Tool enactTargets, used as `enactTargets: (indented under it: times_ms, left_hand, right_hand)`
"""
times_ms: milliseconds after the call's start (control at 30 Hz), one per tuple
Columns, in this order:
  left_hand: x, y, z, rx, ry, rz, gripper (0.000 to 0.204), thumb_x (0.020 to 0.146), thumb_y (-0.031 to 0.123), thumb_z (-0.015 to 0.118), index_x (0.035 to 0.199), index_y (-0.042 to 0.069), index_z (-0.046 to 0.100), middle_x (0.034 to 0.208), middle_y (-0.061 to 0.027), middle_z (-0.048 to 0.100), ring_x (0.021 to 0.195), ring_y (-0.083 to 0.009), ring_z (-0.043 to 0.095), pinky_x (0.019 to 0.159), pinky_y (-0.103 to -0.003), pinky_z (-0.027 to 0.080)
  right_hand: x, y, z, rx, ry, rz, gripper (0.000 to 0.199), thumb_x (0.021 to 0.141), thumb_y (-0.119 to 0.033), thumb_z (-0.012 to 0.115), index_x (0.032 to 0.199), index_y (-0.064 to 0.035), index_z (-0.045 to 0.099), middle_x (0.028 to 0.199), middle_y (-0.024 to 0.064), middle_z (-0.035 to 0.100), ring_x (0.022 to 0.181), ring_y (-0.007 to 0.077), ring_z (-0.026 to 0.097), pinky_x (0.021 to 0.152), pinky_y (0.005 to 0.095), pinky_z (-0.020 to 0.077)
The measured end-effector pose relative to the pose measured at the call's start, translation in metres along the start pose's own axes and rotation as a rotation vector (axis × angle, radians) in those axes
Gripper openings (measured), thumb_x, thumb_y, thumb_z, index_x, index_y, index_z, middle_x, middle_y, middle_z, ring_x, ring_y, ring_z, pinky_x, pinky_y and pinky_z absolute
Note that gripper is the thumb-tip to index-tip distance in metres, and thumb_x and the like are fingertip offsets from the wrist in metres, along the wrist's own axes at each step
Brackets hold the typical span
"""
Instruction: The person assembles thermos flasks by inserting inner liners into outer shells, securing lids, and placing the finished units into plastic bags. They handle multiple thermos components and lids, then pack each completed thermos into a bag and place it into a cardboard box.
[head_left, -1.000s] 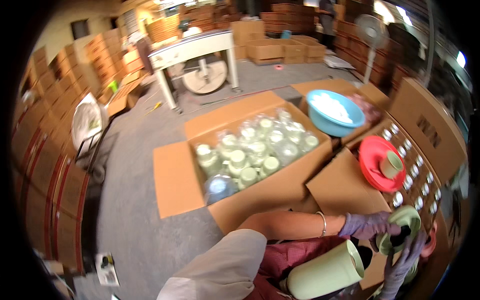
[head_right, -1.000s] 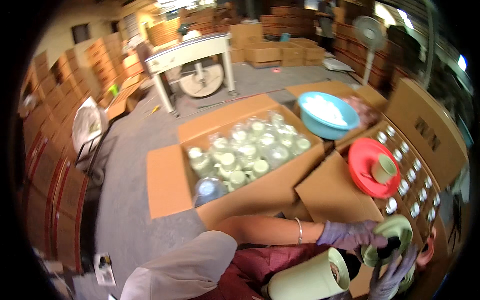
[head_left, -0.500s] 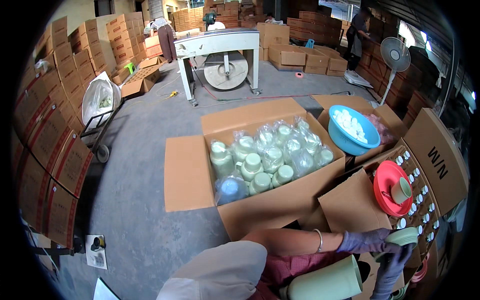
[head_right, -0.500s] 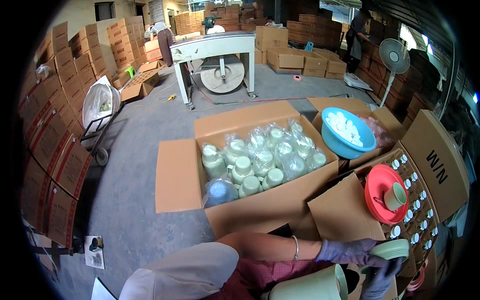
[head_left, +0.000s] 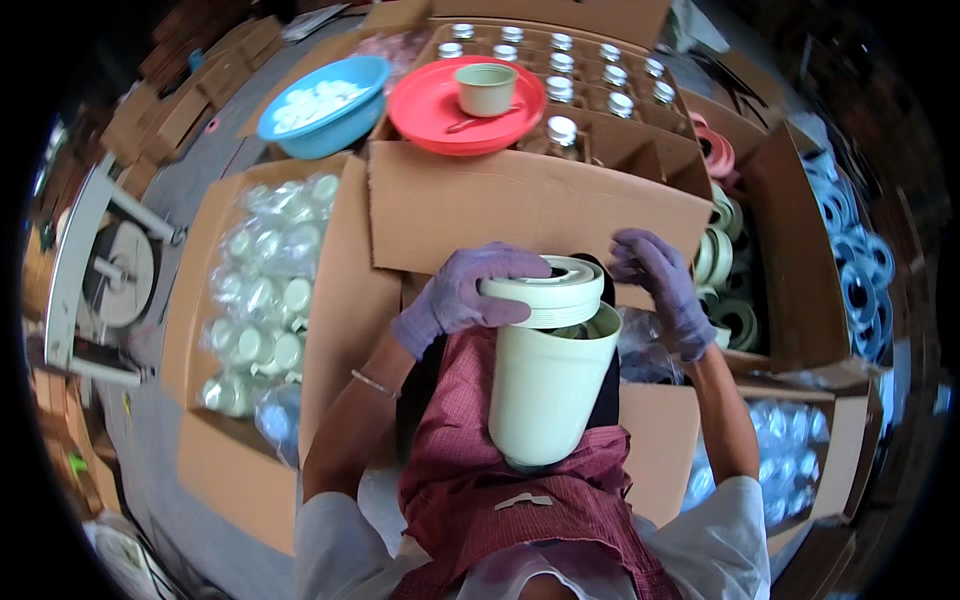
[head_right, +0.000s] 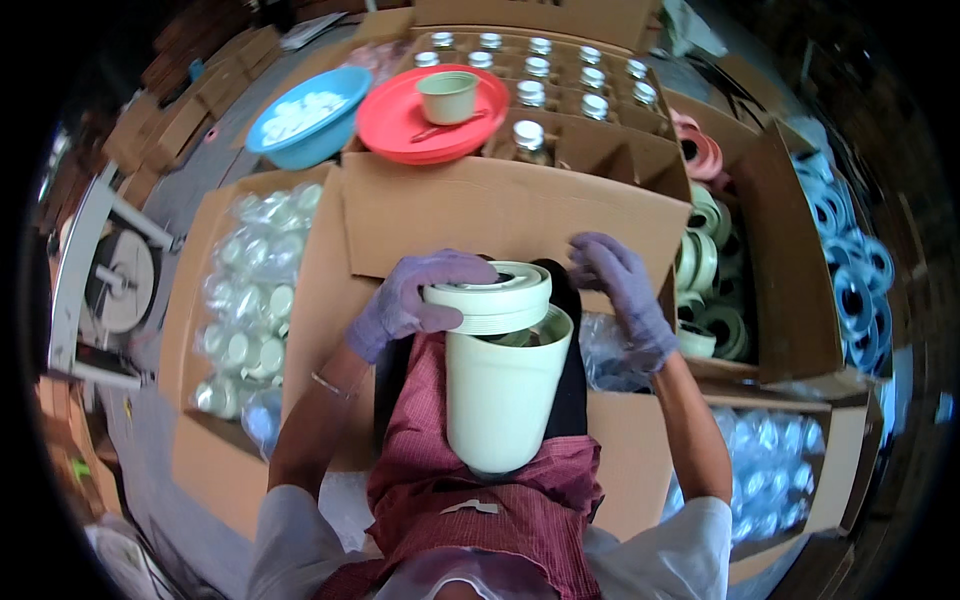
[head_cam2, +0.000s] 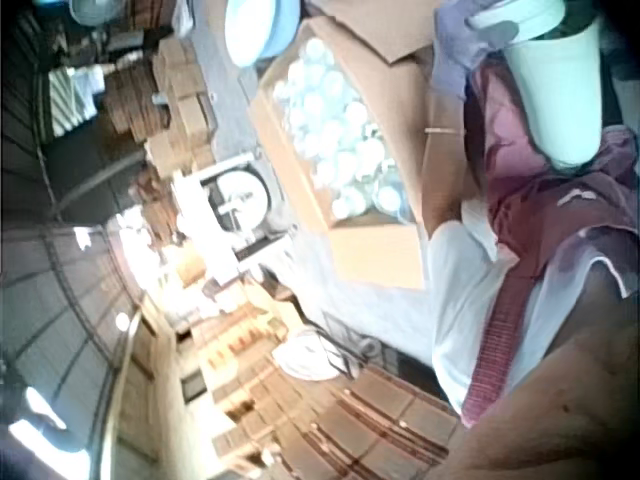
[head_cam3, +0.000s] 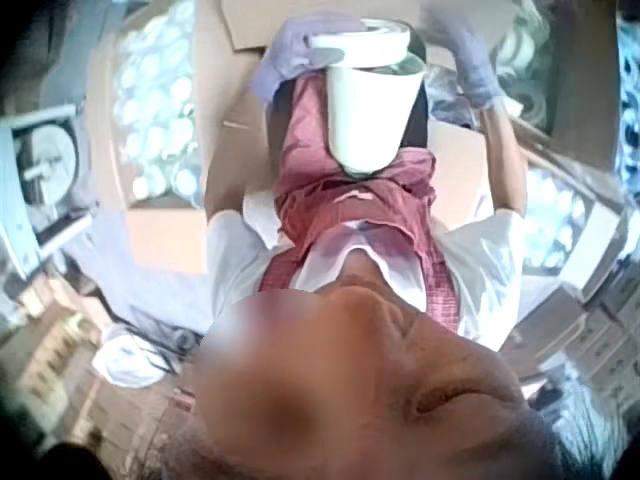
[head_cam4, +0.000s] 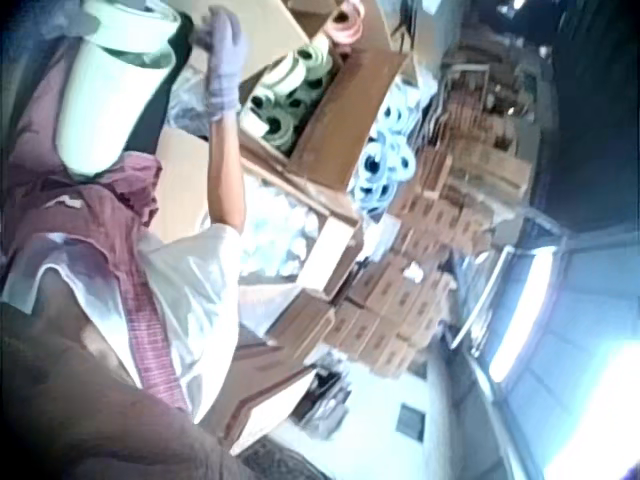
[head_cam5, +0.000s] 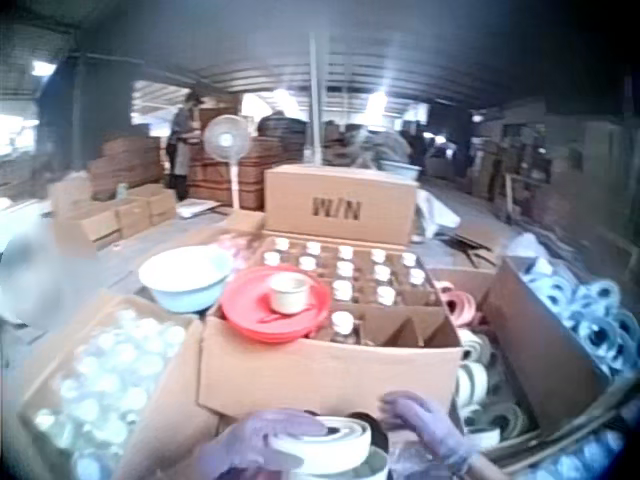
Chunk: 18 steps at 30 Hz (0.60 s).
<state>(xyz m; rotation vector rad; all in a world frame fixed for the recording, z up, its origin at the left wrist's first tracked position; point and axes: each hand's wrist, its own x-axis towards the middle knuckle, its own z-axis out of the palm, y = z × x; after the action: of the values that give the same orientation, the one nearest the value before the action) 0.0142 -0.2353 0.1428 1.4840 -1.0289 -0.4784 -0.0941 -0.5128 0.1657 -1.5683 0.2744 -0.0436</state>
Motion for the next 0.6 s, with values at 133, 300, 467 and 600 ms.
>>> enactTargets:
  times_ms: [133, 300, 467, 600]
  left_hand:
    - [0.024, 0.005, 0.008, 0.015, -0.207, 0.145, 0.052, 0.071, 0.029, 0.082, 0.112, 0.002, 0.067, 0.112, -0.0135, 0.065, 0.109, -0.0277, 0.061, 0.096, -0.037, 0.047]
    - [0.011, 0.001, 0.014, 0.106, -0.305, 0.166, 0.074, 0.067, 0.051, 0.078, 0.120, 0.000, 0.063, 0.122, -0.0169, 0.062, 0.117, -0.0352, 0.057, 0.101, -0.042, 0.043]
    - [-0.016, 0.032, 0.031, 0.370, -0.193, 0.189, 0.060, 0.086, 0.041, 0.066, 0.128, 0.000, 0.056, 0.127, -0.0168, 0.059, 0.120, -0.0347, 0.054, 0.105, -0.042, 0.040]
    - [-0.019, -0.017, 0.035, -0.134, 0.042, 0.017, 0.038, 0.096, 0.016, 0.051, 0.130, -0.001, 0.052, 0.126, -0.0161, 0.059, 0.120, -0.0288, 0.055, 0.104, -0.038, 0.041]
  right_hand:
    - [-0.006, 0.006, 0.033, 0.054, -0.168, -0.183, 0.040, 0.102, -0.027, 0.041, 0.120, 0.0018, 0.061, 0.119, 0.0120, 0.062, 0.112, 0.0211, 0.058, 0.100, 0.0319, 0.0435]
    - [-0.031, 0.014, 0.049, -0.038, -0.167, -0.224, 0.039, 0.102, -0.023, 0.037, 0.116, 0.0048, 0.061, 0.111, 0.0156, 0.066, 0.107, 0.0225, 0.062, 0.099, 0.0334, 0.0452]
    - [-0.012, 0.035, 0.051, 0.235, -0.380, -0.235, 0.044, 0.102, -0.023, 0.033, 0.113, 0.0080, 0.063, 0.116, 0.0165, 0.066, 0.109, 0.0215, 0.062, 0.101, 0.0329, 0.0438]
    - [-0.040, 0.007, 0.057, -0.179, -0.189, -0.312, 0.050, 0.094, -0.031, 0.051, 0.128, 0.0049, 0.056, 0.126, 0.0179, 0.061, 0.117, 0.0281, 0.058, 0.105, 0.0361, 0.0399]
